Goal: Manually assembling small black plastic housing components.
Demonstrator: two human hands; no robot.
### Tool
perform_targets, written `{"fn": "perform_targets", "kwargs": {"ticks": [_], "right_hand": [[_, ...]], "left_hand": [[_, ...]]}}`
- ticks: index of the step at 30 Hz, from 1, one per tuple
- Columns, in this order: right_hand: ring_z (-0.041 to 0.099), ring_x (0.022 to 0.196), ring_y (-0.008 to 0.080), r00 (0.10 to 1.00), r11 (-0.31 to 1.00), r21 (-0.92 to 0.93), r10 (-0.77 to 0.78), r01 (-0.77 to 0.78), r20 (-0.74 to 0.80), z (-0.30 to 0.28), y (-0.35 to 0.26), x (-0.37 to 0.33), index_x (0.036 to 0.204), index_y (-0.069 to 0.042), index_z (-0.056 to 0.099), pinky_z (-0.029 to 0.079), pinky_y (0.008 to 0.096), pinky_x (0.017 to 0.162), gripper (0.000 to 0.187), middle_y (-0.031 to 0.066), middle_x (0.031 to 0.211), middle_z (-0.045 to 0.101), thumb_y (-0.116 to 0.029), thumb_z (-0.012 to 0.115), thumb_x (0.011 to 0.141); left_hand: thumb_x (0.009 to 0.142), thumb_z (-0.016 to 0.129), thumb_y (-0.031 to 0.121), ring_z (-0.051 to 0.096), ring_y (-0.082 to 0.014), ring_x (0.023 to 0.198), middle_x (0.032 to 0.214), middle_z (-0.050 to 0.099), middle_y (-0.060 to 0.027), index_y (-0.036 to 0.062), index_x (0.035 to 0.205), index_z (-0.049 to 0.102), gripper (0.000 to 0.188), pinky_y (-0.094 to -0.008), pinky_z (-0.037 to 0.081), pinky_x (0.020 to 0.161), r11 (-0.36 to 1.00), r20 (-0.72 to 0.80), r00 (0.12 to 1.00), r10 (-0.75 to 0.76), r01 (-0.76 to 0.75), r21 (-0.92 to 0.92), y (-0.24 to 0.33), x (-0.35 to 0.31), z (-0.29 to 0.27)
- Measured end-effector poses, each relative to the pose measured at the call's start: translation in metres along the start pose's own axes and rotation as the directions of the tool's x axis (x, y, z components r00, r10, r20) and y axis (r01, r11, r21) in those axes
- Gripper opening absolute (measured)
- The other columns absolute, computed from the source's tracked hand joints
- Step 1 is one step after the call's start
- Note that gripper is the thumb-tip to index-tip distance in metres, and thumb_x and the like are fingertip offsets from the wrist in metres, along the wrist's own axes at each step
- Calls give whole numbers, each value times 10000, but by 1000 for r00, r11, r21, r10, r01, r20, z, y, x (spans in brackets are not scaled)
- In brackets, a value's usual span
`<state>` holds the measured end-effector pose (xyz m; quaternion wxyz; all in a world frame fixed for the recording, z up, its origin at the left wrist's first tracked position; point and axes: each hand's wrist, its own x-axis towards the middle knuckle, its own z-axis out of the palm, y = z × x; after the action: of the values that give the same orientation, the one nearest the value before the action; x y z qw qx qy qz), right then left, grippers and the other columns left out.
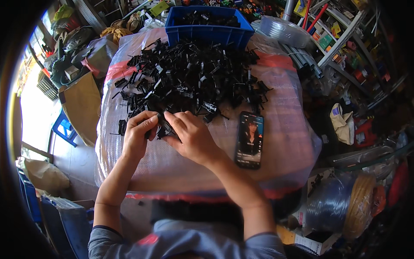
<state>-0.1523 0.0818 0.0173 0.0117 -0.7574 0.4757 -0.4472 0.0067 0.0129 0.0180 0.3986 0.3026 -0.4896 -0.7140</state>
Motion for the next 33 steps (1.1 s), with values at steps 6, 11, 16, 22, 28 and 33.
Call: {"fn": "perform_targets", "kwargs": {"ticks": [6, 11, 16, 22, 28, 33], "right_hand": [[576, 779, 273, 997, 995, -82, 45, -50, -64, 10, 3, -4, 1086, 16, 532, 480, 331, 655, 472, 131, 871, 566, -67, 719, 661], [589, 711, 279, 991, 996, -30, 79, -83, -106, 10, 5, -3, 1003, 3, 551, 480, 329, 597, 377, 124, 803, 576, -51, 706, 664], [603, 655, 284, 988, 991, -53, 119, -124, -99, 6, -3, -3, 945, 1, 566, 478, 337, 552, 329, 120, 763, 598, -51, 710, 654], [629, 673, 295, 987, 990, -102, 87, -101, -135, 8, -5, -3, 890, 13, 576, 498, 325, 555, 306, 145, 775, 626, -64, 731, 637], [633, 726, 273, 991, 991, -110, 65, -77, -113, 3, -6, -1, 963, 14, 576, 494, 311, 566, 343, 134, 814, 618, -60, 721, 661], [571, 828, 234, 961, 988, -29, 157, -155, 226, -24, 13, 0, 1067, -30, 578, 473, 313, 700, 376, 92, 956, 559, 22, 628, 699]], "left_hand": [[839, 617, 187, 402, -17, 540, 613, 491, 32, 18, 888, 615, 176, -177, 303, 481, 976, 0, 999, 39, -38, 216, -8, -7, 13], [822, 624, 93, 474, -78, 669, 774, 502, -8, -38, 881, 565, 155, -219, 428, 611, 895, 56, 981, 186, -193, 403, -11, -12, 17], [843, 604, 107, 459, -75, 675, 757, 487, -6, -15, 887, 539, 145, -214, 411, 607, 889, 91, 966, 241, -257, 380, -18, -14, 19], [874, 585, 155, 426, -53, 683, 740, 481, 15, 8, 921, 517, 169, -206, 389, 591, 937, 137, 966, 220, -248, 246, -18, -16, 23], [869, 586, 130, 446, -57, 750, 822, 524, -9, 6, 877, 511, 145, -209, 396, 634, 932, 157, 969, 192, -230, 281, -13, -14, 18], [838, 544, 86, 568, -191, 951, 1021, 569, -100, 46, 818, 487, 73, -303, 459, 718, 948, -45, 989, 142, -149, -281, 5, 13, -17]]}}
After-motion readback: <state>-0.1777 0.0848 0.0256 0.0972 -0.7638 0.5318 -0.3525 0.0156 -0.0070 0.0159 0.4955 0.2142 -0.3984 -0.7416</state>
